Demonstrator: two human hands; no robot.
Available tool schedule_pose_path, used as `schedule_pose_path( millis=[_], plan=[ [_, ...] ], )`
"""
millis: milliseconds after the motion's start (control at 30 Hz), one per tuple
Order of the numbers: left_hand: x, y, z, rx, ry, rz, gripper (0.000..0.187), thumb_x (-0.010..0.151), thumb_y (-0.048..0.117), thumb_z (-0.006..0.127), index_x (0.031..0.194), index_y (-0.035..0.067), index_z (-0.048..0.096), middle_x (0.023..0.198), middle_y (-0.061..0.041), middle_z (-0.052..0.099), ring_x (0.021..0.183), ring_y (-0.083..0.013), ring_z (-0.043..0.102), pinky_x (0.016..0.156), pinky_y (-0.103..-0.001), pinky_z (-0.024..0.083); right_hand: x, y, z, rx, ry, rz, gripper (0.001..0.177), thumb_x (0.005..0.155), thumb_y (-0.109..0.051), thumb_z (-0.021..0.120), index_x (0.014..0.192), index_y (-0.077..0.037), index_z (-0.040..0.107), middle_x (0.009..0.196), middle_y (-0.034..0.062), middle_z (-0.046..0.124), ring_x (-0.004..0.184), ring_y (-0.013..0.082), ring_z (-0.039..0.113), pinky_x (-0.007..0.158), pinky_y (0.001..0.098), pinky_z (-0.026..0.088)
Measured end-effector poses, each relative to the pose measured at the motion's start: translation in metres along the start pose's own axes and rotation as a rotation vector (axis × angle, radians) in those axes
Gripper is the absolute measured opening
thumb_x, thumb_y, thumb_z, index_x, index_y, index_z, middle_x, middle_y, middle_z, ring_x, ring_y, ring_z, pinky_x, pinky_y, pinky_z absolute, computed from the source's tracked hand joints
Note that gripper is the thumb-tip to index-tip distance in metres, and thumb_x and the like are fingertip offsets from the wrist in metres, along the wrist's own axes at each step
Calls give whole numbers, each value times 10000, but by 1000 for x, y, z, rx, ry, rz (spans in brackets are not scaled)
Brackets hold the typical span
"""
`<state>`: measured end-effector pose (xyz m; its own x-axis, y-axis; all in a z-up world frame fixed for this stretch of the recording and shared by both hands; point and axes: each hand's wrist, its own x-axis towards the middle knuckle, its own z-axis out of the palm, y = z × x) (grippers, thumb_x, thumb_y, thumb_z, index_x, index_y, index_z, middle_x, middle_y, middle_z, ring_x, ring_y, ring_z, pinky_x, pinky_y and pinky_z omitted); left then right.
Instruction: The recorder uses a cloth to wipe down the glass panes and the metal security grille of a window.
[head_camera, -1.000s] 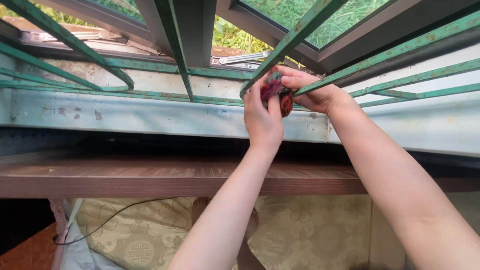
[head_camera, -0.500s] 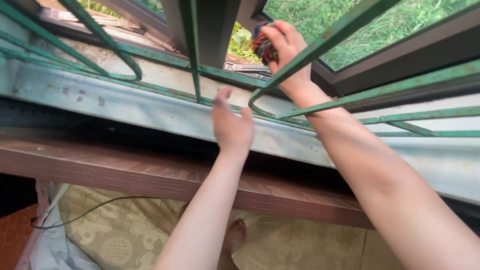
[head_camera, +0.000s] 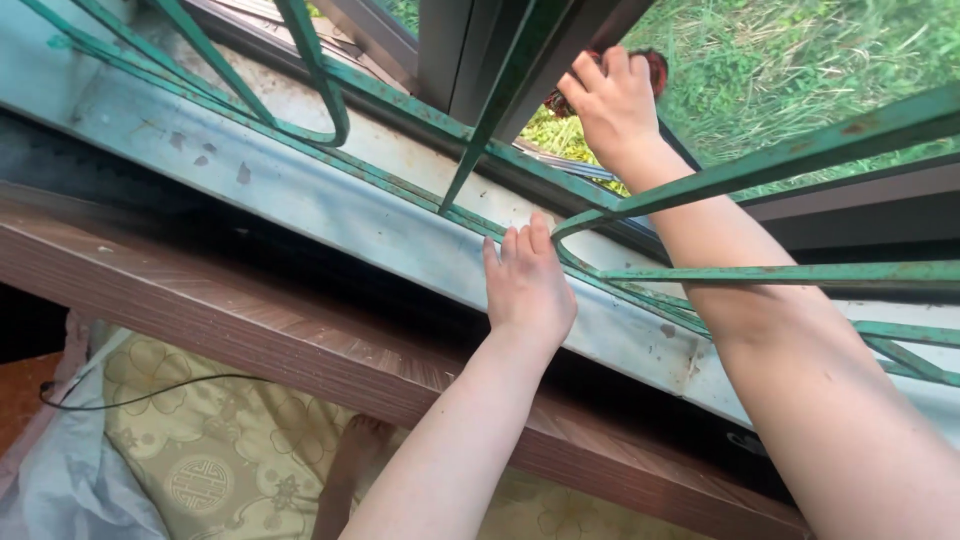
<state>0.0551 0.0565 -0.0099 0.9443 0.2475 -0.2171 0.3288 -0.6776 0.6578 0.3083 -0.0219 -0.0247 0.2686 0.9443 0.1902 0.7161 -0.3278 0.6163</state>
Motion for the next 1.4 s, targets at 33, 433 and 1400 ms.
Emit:
schedule_pose_path(
  millis=[33, 433, 1400],
  plan=[
    [-2, 1, 2, -7, 15, 8, 798, 810, 160, 683, 1496, -17, 315, 1374, -169, 553, 1383, -325, 440, 1203, -563, 209, -1, -5, 2, 168, -106, 78, 326, 878, -164, 675, 1202, -190, 700, 1329, 24, 609, 1177, 303, 532, 949, 469, 449],
    [-6, 2, 1, 53, -11, 13, 773, 858, 146, 636, 1523, -28, 283, 1329, -148, 575, 1355, -296, 472, 1192, -548, 253, -47, -48, 5, 887, -348, 170, 294, 953, -199, 691, 1243, -231, 727, 1370, -24, 634, 1061, 428, 559, 1015, 521, 462],
    [-3, 5, -6, 44, -62, -3, 824, 800, 168, 653, 1509, -27, 281, 1452, -193, 499, 1416, -315, 413, 1189, -551, 227, -54, -67, -44, 482, -260, -289, 259, 909, -182, 662, 1152, -221, 742, 1368, -72, 645, 1256, 151, 596, 967, 433, 450]
  ],
)
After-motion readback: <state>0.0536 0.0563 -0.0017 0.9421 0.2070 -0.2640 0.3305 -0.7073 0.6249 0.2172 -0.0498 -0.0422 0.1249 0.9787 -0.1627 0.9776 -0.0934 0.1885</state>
